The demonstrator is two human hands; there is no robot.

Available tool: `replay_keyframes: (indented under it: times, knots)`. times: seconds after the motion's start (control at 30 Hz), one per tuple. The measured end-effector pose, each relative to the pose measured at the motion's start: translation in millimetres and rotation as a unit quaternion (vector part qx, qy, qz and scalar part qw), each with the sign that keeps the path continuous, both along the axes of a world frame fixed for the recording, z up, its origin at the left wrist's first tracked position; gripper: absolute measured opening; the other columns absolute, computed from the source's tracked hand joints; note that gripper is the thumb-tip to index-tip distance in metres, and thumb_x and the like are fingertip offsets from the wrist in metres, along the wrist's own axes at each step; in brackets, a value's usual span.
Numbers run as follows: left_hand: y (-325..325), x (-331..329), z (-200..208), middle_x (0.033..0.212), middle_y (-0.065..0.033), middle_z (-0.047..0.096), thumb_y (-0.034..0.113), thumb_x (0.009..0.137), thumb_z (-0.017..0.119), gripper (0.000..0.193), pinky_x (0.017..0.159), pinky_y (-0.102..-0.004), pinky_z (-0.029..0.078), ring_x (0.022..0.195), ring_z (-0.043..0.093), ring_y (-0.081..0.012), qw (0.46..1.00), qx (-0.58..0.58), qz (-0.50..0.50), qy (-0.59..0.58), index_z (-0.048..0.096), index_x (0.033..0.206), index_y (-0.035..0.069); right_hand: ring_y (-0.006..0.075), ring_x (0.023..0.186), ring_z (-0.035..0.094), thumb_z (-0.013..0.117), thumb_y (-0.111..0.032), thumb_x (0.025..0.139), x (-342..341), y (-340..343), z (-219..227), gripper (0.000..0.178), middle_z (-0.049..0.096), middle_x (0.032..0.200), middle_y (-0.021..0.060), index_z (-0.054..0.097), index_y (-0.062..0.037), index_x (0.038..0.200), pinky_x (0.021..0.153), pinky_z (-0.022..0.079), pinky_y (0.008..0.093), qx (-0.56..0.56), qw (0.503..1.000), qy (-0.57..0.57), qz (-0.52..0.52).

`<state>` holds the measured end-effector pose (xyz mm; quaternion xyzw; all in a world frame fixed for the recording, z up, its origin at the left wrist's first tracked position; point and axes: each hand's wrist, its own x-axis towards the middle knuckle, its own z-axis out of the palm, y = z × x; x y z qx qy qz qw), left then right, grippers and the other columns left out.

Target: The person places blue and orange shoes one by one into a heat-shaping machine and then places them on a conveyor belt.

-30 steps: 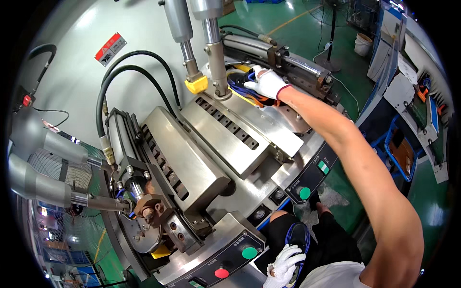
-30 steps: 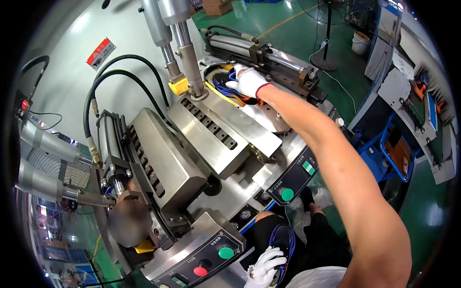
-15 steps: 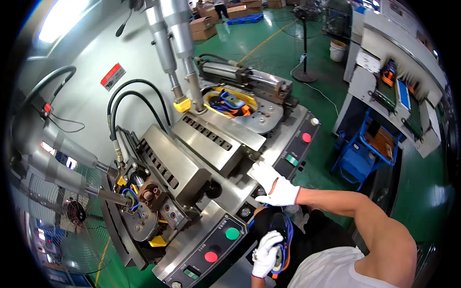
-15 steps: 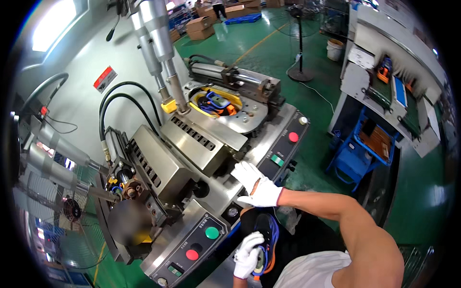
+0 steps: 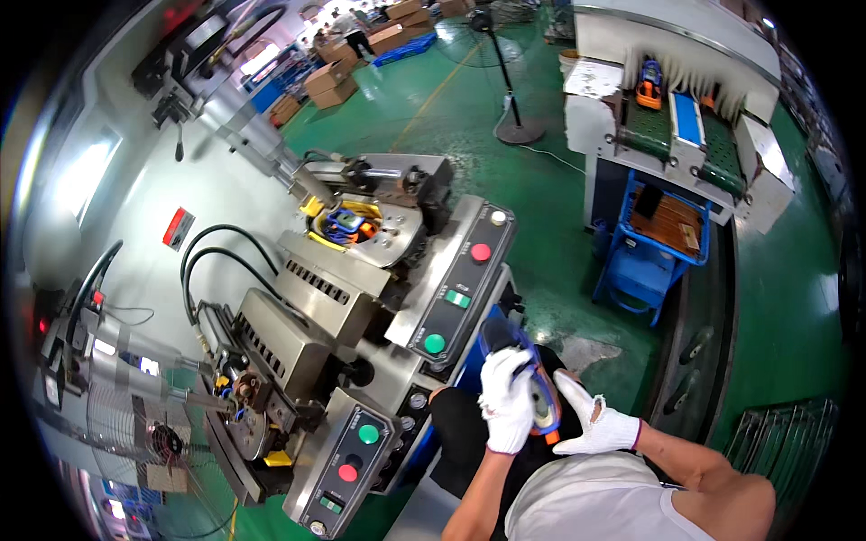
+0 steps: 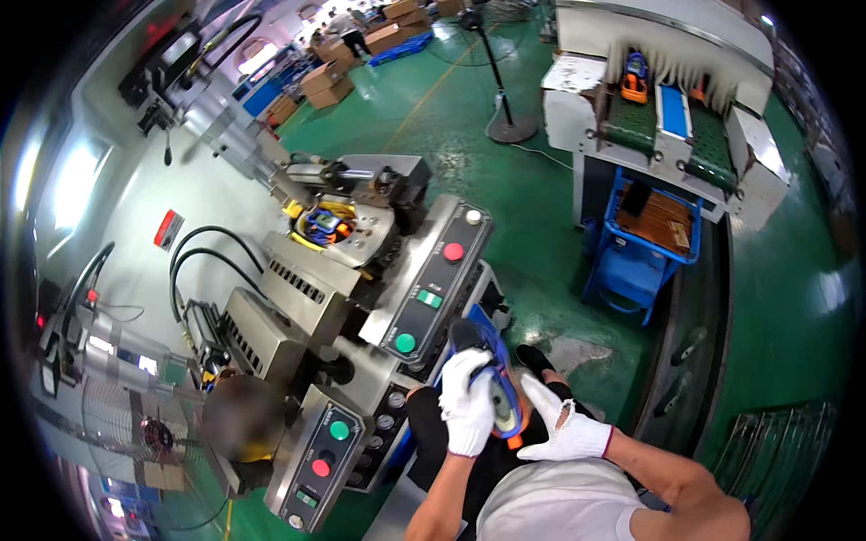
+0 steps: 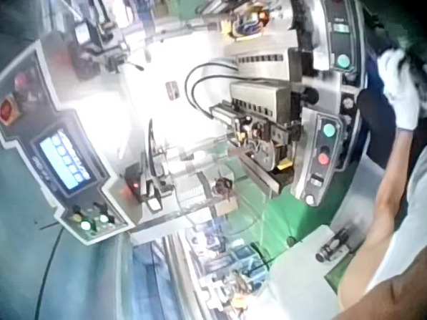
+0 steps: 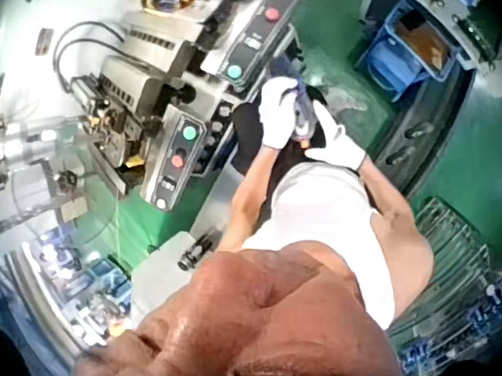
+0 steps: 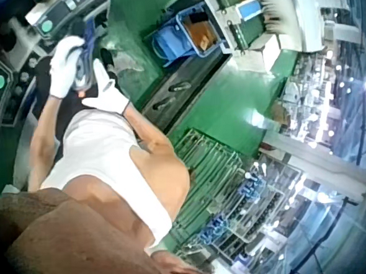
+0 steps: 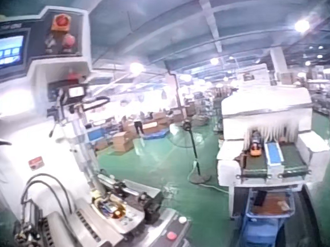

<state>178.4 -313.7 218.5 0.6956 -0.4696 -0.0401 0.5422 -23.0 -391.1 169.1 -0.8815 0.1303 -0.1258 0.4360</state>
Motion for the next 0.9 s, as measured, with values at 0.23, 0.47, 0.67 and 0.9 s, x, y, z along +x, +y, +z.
replay_keyframes:
  times: [0.23,0.47,0.67,0.9]
  knots:
    - [-141.2,-130.9,90.4,0.141,-0.0218,0.056,-0.005,0.074,0.079,0.055,0.121,-0.0586,0.037,0.136,0.051,-0.0453,0.923,-0.14,-0.348,-0.081,0.069,0.127,0.007,0.0303,0.145,0.048,0.067,-0.036,0.1,-46.1,-83.2,34.4,0.082,0.042,0.161,0.0176,0.026,-0.0051,0.165,0.122,0.039,0.0434,0.293,0.754,-0.443,-0.386]
    - [-119.4,-127.1,37.2,0.142,-0.0235,0.058,0.002,0.08,0.084,0.06,0.113,-0.0528,0.046,0.134,0.055,-0.0463,0.901,-0.028,-0.418,-0.11,0.066,0.137,0.008,0.0174,0.11,0.07,0.081,-0.023,0.093,-124.9,-358.2,62.6,0.045,0.075,0.122,0.0112,0.071,0.0023,0.129,0.099,0.056,0.0346,-0.066,0.699,-0.38,-0.603]
    - [-28.9,-77.0,-60.6,0.135,-0.0211,0.063,0.005,0.088,0.079,0.045,0.111,-0.0453,0.048,0.127,0.06,-0.0393,0.944,0.22,-0.245,0.014,0.067,0.131,0.002,0.0311,0.107,0.074,0.071,-0.077,0.082,-207.3,-573.5,53.5,0.086,0.076,0.114,0.0205,0.072,-0.0016,0.123,0.093,0.057,0.0403,-0.164,0.683,0.03,-0.711]
    - [88.5,-25.8,-91.9,0.128,-0.0216,0.067,0.002,0.089,0.075,0.033,0.105,-0.0437,0.052,0.115,0.066,-0.038,0.954,0.265,0.102,0.096,0.069,0.122,-0.001,0.0371,0.118,0.069,0.055,-0.081,0.089,-173.1,-688.7,25.9,0.079,0.072,0.125,0.0208,0.07,-0.0138,0.129,0.101,0.053,0.0462,-0.199,0.711,0.157,-0.656]
